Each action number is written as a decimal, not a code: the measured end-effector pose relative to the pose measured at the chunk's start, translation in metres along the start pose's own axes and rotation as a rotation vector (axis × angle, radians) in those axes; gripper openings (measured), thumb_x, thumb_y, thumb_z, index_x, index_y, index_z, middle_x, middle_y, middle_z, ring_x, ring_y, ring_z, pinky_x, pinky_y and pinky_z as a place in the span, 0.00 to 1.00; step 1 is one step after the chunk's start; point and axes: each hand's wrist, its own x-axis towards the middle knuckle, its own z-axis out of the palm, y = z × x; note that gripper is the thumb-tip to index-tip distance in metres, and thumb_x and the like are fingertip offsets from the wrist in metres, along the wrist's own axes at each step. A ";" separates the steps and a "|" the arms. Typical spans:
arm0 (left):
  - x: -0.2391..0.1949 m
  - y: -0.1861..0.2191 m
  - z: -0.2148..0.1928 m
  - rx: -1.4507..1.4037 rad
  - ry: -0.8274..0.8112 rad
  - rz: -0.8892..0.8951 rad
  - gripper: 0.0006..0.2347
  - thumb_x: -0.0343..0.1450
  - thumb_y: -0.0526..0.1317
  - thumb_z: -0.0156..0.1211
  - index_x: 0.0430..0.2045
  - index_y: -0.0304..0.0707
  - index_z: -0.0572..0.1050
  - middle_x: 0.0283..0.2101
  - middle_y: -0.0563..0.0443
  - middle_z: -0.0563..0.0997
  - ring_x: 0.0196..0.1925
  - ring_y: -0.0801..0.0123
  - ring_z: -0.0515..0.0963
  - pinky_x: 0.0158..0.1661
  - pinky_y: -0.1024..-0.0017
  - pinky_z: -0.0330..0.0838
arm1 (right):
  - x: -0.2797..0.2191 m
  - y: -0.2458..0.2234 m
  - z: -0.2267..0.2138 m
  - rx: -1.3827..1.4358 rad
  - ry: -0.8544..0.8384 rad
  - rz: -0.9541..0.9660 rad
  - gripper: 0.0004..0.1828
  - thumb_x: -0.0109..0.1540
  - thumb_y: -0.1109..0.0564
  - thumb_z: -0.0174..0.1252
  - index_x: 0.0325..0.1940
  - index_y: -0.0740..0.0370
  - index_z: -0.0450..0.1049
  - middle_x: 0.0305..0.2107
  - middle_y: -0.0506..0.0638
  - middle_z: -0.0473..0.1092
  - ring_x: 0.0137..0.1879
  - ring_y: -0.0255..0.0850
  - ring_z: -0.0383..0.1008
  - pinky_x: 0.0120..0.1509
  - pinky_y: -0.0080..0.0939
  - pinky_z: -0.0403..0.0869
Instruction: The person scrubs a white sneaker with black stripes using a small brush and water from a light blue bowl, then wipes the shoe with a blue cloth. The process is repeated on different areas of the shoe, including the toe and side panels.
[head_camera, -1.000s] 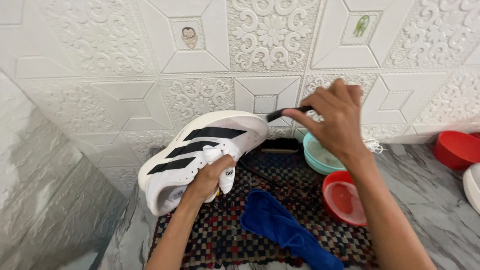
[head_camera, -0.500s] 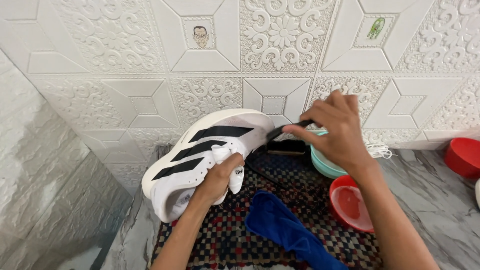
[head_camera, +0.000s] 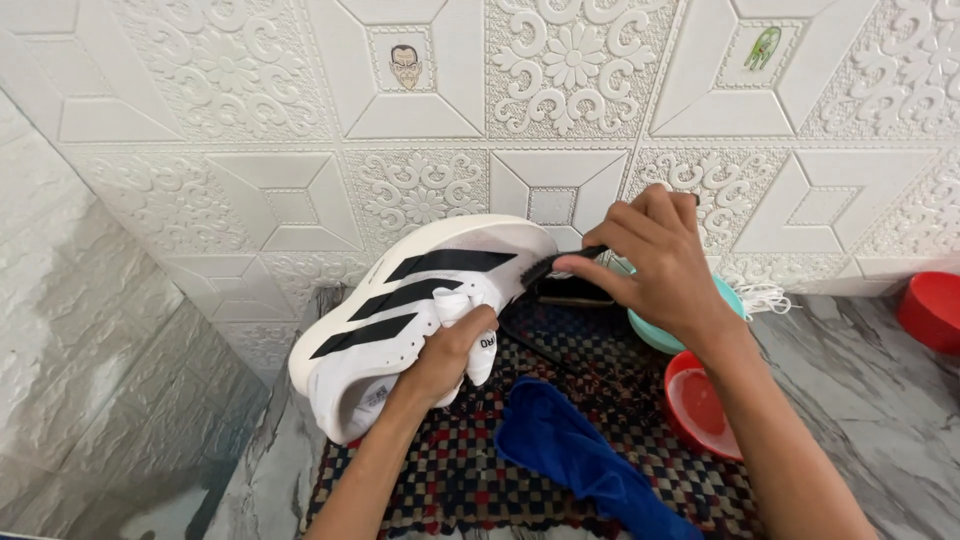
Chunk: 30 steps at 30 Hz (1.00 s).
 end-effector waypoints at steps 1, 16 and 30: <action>-0.001 0.003 0.001 0.005 -0.001 0.013 0.03 0.68 0.34 0.65 0.29 0.34 0.80 0.29 0.53 0.74 0.35 0.65 0.73 0.49 0.54 0.75 | -0.001 0.001 0.002 -0.021 0.020 -0.024 0.15 0.64 0.45 0.75 0.35 0.55 0.79 0.25 0.46 0.67 0.42 0.47 0.63 0.57 0.45 0.60; -0.003 -0.040 -0.024 -0.203 -0.028 -0.061 0.10 0.65 0.32 0.67 0.39 0.34 0.82 0.31 0.49 0.79 0.35 0.67 0.76 0.45 0.51 0.76 | -0.006 0.030 -0.010 0.163 -0.007 0.248 0.17 0.66 0.49 0.76 0.32 0.60 0.79 0.19 0.46 0.62 0.41 0.46 0.58 0.60 0.50 0.56; -0.018 -0.001 -0.013 -0.222 -0.025 -0.073 0.02 0.63 0.27 0.64 0.20 0.31 0.78 0.14 0.51 0.68 0.13 0.78 0.61 0.10 0.75 0.57 | 0.005 0.015 -0.031 0.354 -0.078 0.307 0.14 0.64 0.48 0.76 0.32 0.53 0.78 0.20 0.42 0.60 0.41 0.39 0.58 0.62 0.43 0.57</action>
